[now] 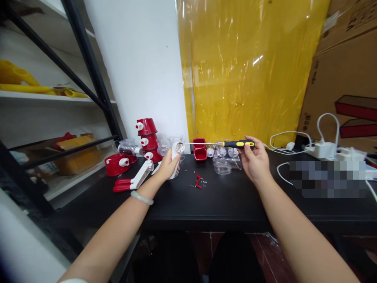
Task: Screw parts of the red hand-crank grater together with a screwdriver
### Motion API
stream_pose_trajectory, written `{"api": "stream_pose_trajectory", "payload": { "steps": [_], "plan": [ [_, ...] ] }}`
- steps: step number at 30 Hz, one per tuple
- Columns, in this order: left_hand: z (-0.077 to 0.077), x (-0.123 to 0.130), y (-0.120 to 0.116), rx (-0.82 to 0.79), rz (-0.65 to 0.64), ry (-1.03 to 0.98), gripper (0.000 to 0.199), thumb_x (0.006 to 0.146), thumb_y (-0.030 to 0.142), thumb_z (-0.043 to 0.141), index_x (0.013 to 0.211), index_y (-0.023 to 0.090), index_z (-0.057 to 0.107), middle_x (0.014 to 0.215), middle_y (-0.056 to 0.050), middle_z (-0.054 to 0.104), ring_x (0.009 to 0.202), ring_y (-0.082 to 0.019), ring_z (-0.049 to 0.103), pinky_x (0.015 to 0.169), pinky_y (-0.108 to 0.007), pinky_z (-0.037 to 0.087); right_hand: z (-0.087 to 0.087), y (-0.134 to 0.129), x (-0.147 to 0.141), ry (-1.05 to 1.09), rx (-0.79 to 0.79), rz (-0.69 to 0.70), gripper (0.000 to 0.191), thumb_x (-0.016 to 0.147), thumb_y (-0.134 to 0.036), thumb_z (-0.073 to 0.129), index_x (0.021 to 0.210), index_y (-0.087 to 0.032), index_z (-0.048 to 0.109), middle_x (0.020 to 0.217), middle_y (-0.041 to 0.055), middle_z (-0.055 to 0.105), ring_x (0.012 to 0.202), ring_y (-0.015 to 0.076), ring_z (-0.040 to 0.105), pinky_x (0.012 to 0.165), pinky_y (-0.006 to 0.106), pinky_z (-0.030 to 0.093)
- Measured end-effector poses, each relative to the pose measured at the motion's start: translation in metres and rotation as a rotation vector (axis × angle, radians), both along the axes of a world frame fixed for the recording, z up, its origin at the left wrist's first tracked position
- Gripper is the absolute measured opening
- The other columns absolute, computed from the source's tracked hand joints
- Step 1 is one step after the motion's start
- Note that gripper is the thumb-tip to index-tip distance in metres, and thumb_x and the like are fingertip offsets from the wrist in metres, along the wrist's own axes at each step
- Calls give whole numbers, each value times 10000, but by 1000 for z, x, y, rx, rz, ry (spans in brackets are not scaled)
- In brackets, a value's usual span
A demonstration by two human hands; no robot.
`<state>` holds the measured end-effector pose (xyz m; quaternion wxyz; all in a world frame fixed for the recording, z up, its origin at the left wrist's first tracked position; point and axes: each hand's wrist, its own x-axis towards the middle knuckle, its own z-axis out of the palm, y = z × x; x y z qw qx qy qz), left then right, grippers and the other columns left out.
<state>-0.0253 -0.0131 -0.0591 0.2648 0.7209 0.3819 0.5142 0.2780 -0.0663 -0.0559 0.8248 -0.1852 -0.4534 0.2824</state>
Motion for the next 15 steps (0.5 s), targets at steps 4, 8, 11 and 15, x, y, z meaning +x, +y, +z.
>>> {"api": "stream_pose_trajectory", "payload": {
  "steps": [4,8,11,15],
  "plan": [
    [1,2,-3,-31,-108,-74,254,901,430,535,956,207,424,711,36,537,454,-91,527,391,-211,438,-1,0,-2,-32,-4,3,315,706,-326,811,994,-291,687,895,-4,603,767,107,591,691,215,540],
    [0,2,-3,-10,-132,-73,262,900,433,543,963,206,427,717,37,539,456,-86,528,391,-204,439,-2,0,-4,-53,5,-13,312,716,-345,801,994,-293,670,916,-5,604,786,115,598,719,233,548],
    [0,2,-3,-3,-128,-49,237,913,415,515,967,206,419,723,35,532,461,-84,529,388,-201,444,-2,-1,-4,-91,-10,-39,308,733,-371,781,1001,-298,647,942,0,612,804,132,612,761,275,558],
    [1,2,-4,-10,-93,-12,229,919,412,491,972,204,412,736,24,537,477,-85,534,401,-204,454,-3,-2,-5,-169,-36,-79,318,756,-424,748,1018,-304,614,976,23,621,839,173,630,786,343,572]
  ]
}}
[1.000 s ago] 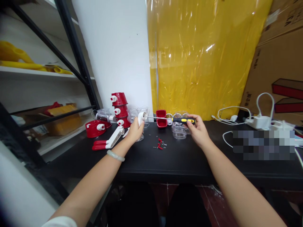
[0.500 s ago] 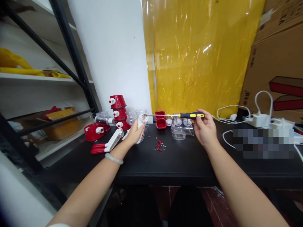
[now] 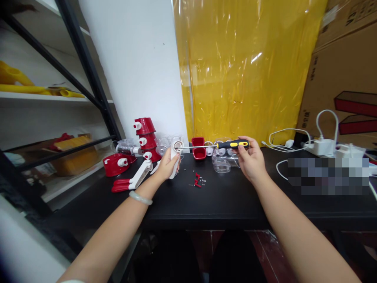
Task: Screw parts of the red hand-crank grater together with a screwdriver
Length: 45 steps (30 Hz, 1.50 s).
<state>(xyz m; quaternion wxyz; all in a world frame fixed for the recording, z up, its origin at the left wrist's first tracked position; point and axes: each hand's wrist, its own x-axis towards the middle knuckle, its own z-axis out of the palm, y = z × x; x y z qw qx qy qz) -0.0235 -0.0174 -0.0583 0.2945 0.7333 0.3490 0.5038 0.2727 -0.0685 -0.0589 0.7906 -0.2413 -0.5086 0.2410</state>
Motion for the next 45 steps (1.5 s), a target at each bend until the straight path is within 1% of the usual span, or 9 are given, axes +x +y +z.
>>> {"api": "stream_pose_trajectory", "payload": {
  "steps": [10,15,19,22,26,31,36,39,45],
  "plan": [
    [-2,-2,2,44,68,62,228,934,413,456,1011,201,422,772,-5,568,490,-107,550,420,-232,458,-1,2,1,3,2,-9,319,754,-415,749,1019,-303,612,968,16,621,842,168,634,793,336,565],
    [1,-5,1,162,299,277,223,955,380,407,1052,182,436,712,-26,589,563,-175,600,567,-309,507,-5,4,4,-40,-7,-50,348,751,-422,757,1040,-295,610,956,20,633,820,174,653,793,353,572],
    [6,-4,-2,229,539,421,232,955,349,397,1075,161,457,818,-110,643,760,-267,665,726,-384,512,-10,7,5,-107,-52,-34,350,747,-412,767,1032,-282,610,954,24,650,809,179,665,783,357,575],
    [9,-2,-5,213,627,494,248,959,347,383,1090,150,460,876,-152,657,832,-306,677,753,-398,507,-12,9,7,-119,-84,11,362,734,-419,778,1028,-280,619,962,20,667,780,167,668,741,330,577],
    [9,0,-6,200,640,565,269,964,339,367,1118,135,450,942,-200,665,853,-331,689,756,-408,507,-13,12,11,-148,-138,38,383,732,-463,770,1034,-273,629,911,20,696,712,170,682,693,337,576],
    [8,0,-7,196,647,620,277,969,337,358,1125,131,455,972,-209,679,855,-320,697,739,-383,509,-12,9,11,-213,-225,94,413,724,-605,715,943,-266,625,674,-1,686,526,183,641,514,336,530],
    [10,2,-10,227,648,639,264,966,312,360,1138,134,453,982,-201,685,862,-322,699,719,-372,505,-11,4,10,-313,-348,-104,537,820,-728,497,744,-222,661,423,-17,493,322,120,407,332,273,296],
    [10,1,-10,217,646,637,261,963,301,366,1140,131,451,962,-198,689,842,-310,700,715,-364,504,-12,6,10,-328,-324,-115,472,813,-678,564,796,-221,682,483,-20,490,390,118,430,356,257,300],
    [12,-4,-8,211,626,616,285,968,312,351,1160,123,447,943,-190,686,840,-298,692,743,-372,509,-18,13,11,-314,-173,-141,379,806,-529,667,1085,-276,630,724,-10,572,504,131,499,456,278,445]
  ]
}}
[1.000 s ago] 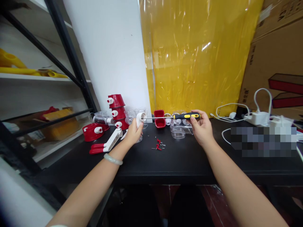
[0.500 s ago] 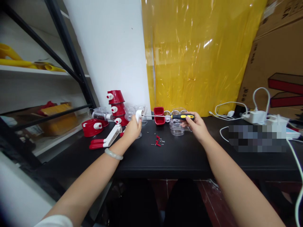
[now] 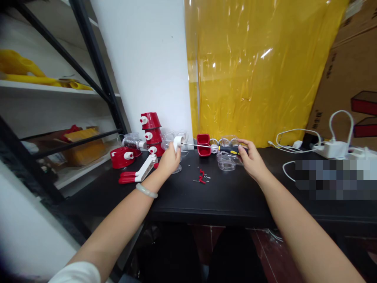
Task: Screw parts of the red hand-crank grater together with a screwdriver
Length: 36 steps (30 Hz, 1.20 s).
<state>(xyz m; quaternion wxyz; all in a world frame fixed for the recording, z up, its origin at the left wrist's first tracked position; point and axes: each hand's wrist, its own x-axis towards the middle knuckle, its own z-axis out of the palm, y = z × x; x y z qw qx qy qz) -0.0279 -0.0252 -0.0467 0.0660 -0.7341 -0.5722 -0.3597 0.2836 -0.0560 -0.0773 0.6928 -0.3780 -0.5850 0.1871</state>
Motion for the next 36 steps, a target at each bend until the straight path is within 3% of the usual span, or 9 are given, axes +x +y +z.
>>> {"api": "stream_pose_trajectory", "payload": {
  "steps": [7,11,14,18,22,27,30,32,36],
  "plan": [
    [1,0,-1,0,-2,-37,276,968,315,371,1164,139,456,987,-191,673,887,-298,688,779,-370,506,4,-3,-3,48,81,62,478,689,-437,797,1097,-291,593,1042,37,634,850,190,624,695,305,539],
    [-2,4,-5,-17,25,-9,270,971,313,364,1161,143,453,1007,-195,676,886,-298,693,769,-375,505,5,-3,-5,258,-151,247,423,775,-642,623,984,-276,590,824,34,659,635,195,637,535,340,519],
    [-3,6,-6,-15,26,11,285,973,307,355,1182,135,446,1007,-199,680,882,-307,696,757,-381,505,1,-1,-2,145,-295,114,554,826,-762,415,861,-246,614,547,24,558,376,173,474,356,331,370],
    [-5,6,-5,-21,21,22,287,970,298,358,1182,126,444,992,-202,686,879,-311,697,742,-378,503,-2,1,1,76,-127,-1,342,808,-607,623,889,-275,622,583,-19,519,384,127,416,368,297,360],
    [-4,5,-4,-40,26,0,273,977,312,351,1165,133,436,990,-199,691,870,-287,697,739,-364,498,1,-2,0,229,-39,199,410,714,-416,787,1046,-331,562,816,-37,573,548,110,550,484,257,465],
    [-3,8,-8,-58,17,0,267,981,309,342,1161,132,428,966,-178,699,865,-278,698,733,-352,493,9,-8,-1,347,-109,356,561,630,-347,841,1086,-358,515,842,-36,620,751,162,639,626,285,516],
    [-3,9,-9,-52,30,6,260,978,302,346,1150,127,433,978,-183,700,873,-286,700,725,-349,490,7,-6,-2,327,-188,283,430,750,-616,671,1004,-291,550,789,18,634,645,192,629,532,319,479],
    [-3,8,-9,-53,37,7,253,977,301,351,1145,132,436,997,-185,701,876,-287,703,720,-348,489,4,-5,-3,196,-241,140,510,803,-743,496,968,-266,567,642,22,586,480,183,547,440,325,408],
    [-2,7,-7,-64,33,11,254,974,292,357,1153,129,436,1006,-190,703,880,-299,706,713,-354,490,0,-4,-2,25,-192,-14,432,799,-684,570,949,-279,571,574,-19,487,402,139,430,379,291,320]
  ]
}}
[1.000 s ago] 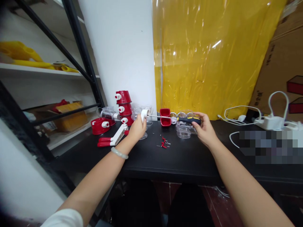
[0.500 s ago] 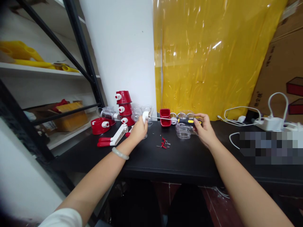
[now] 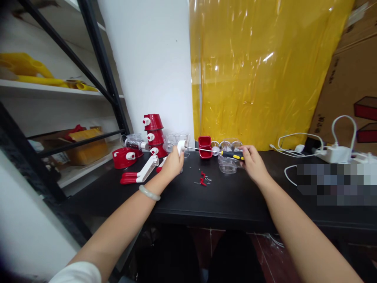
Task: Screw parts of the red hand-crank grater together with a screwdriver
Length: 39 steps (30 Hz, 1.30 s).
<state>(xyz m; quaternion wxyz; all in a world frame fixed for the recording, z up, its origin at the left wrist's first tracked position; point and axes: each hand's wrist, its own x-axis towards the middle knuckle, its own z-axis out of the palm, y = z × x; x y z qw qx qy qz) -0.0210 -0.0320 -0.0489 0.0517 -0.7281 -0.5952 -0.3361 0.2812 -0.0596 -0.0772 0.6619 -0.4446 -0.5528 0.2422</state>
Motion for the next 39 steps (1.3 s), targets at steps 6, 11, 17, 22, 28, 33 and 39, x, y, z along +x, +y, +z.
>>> {"api": "stream_pose_trajectory", "payload": {
  "steps": [6,11,17,22,28,33,39],
  "plan": [
    [1,-1,1,-24,25,-28,266,976,290,354,1161,117,436,985,-196,704,903,-307,704,726,-357,493,2,0,2,53,167,145,553,696,-454,781,1141,-325,480,860,-6,555,591,134,539,511,280,465],
    [0,1,0,-40,2,-25,273,972,287,357,1171,119,439,984,-191,703,907,-309,702,729,-360,496,2,2,-2,171,174,205,552,658,-429,810,1102,-336,495,962,1,571,759,152,606,609,273,507],
    [0,3,-3,-56,-6,-15,271,976,297,358,1171,127,438,983,-190,703,896,-306,704,730,-366,497,-3,1,3,28,43,0,486,869,-711,400,1016,-275,557,638,9,532,451,157,495,406,302,387],
    [-2,0,1,-47,-7,-1,253,974,281,372,1161,126,442,996,-185,698,914,-288,701,744,-351,496,-2,1,4,-21,126,2,352,832,-566,606,1043,-299,516,682,-23,489,447,126,447,401,286,365],
    [-2,-3,5,-27,9,-10,264,971,285,363,1158,117,445,981,-184,702,901,-287,701,726,-346,498,2,0,1,264,106,275,609,670,-367,821,1136,-363,428,832,-50,542,596,109,559,558,262,485],
    [-1,-1,2,-50,6,-8,264,977,289,359,1163,124,445,996,-183,699,914,-282,700,741,-343,501,8,-6,-1,351,64,351,589,646,-385,837,1105,-371,468,883,-36,610,762,152,628,635,282,515],
    [-3,2,0,-62,-20,1,262,978,297,362,1161,125,437,1004,-188,699,922,-292,700,746,-351,500,0,3,2,151,24,92,460,813,-726,504,937,-288,567,596,0,526,434,162,484,377,304,358]
  ]
}}
